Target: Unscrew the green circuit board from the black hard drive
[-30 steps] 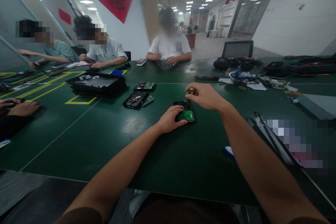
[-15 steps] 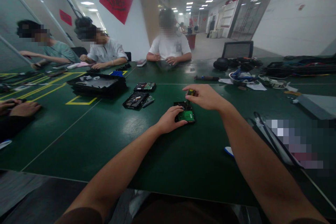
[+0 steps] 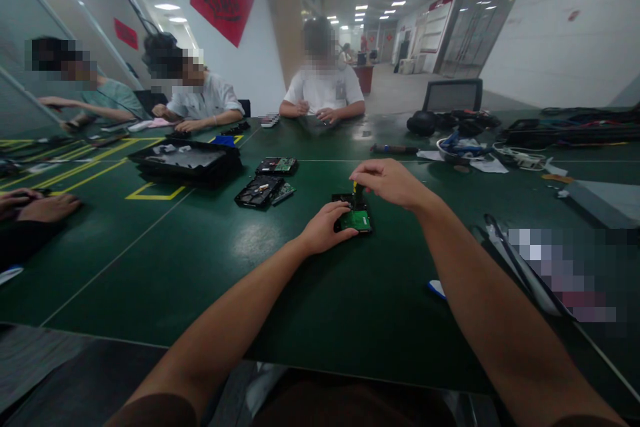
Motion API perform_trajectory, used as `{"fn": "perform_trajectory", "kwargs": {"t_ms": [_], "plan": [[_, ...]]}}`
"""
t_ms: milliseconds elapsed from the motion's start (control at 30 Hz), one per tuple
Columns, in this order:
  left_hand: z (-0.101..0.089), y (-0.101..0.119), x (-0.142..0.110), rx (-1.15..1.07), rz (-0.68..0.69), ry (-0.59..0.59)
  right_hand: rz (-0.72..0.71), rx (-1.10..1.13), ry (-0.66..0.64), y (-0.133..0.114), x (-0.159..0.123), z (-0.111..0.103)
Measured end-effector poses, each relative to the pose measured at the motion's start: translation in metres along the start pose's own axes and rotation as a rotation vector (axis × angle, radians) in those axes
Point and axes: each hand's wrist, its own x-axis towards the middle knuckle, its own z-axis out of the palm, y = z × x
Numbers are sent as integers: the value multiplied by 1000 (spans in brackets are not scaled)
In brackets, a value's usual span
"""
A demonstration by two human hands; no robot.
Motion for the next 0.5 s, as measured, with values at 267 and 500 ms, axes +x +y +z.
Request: {"fn": "perform_trajectory", "kwargs": {"t_ms": [267, 500], "plan": [[2, -1, 1, -5, -1, 3, 16, 154, -9, 5, 3, 4], [4, -3, 2, -18, -10, 11, 23, 212, -4, 8, 6, 7]]}}
